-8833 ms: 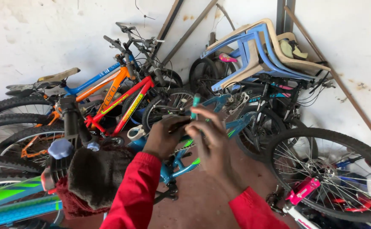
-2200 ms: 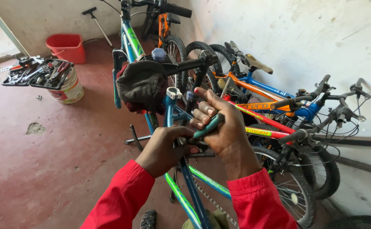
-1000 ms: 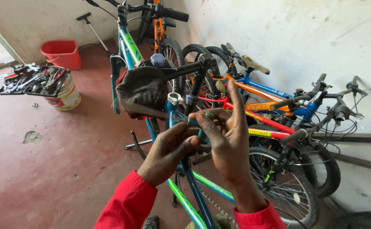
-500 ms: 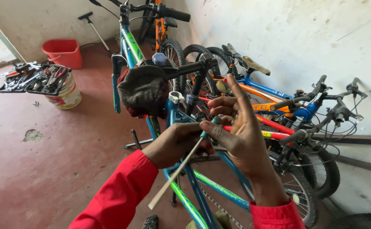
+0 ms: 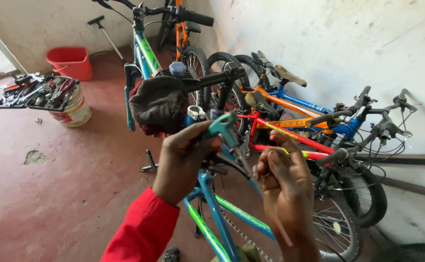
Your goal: The person uses a screwdriver and a wrench to tighten bolts on the seat post of a blue bicycle. They alternate between the two tools to secure the seat post clamp while standing in a room filled with other bicycles.
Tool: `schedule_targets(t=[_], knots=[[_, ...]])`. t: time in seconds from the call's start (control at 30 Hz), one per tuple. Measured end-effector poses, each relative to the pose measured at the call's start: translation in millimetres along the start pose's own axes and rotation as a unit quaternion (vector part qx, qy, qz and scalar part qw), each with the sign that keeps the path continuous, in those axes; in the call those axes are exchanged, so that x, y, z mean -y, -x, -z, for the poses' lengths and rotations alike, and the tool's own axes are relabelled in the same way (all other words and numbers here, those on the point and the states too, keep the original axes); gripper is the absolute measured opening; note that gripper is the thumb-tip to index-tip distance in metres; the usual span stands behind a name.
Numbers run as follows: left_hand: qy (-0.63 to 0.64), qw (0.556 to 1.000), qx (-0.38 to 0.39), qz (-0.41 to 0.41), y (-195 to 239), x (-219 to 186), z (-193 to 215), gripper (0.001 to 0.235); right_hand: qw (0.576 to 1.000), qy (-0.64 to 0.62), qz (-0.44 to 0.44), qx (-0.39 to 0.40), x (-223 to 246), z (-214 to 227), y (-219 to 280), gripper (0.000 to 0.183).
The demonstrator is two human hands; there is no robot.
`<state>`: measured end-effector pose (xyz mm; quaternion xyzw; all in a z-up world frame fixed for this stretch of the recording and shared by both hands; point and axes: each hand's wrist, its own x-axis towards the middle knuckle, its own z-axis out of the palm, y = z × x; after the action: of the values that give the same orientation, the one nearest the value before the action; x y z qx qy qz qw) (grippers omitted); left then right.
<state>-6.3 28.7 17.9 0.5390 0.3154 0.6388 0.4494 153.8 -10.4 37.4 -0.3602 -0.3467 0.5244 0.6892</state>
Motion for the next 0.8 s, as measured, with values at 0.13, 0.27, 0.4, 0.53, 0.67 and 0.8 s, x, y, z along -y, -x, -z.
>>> schedule_targets(t=[0.13, 0.27, 0.4, 0.53, 0.67, 0.8], knots=[[0.044, 0.999, -0.017, -0.002, 10.7, 3.9, 32.5, 0.027, 1.000, 0.011, 0.014, 0.014, -0.9, 6.0, 5.7, 0.038], [0.150, 0.981, -0.118, 0.045, 21.7, 0.7, 62.1, 0.033, 0.984, 0.159, -0.070, 0.049, -5.9, 9.9, 8.5, 0.033], [0.258, 0.947, -0.185, 0.039, 35.6, 4.2, 81.5, 0.030, 0.944, 0.269, -0.141, 0.129, -25.2, 10.0, 11.6, 0.037], [0.268, 0.937, -0.218, 0.048, 49.6, 15.8, 87.1, 0.034, 0.943, 0.260, -0.173, 0.118, -35.4, 13.5, 9.4, 0.038], [0.294, 0.923, -0.237, 0.077, 59.0, 22.8, 85.6, 0.035, 0.943, 0.248, -0.157, 0.156, -41.7, 15.3, 9.7, 0.037], [0.297, 0.919, -0.239, 0.100, 62.6, 26.4, 81.2, 0.035, 0.926, 0.314, -0.147, 0.151, -34.1, 6.7, 17.0, 0.036]])
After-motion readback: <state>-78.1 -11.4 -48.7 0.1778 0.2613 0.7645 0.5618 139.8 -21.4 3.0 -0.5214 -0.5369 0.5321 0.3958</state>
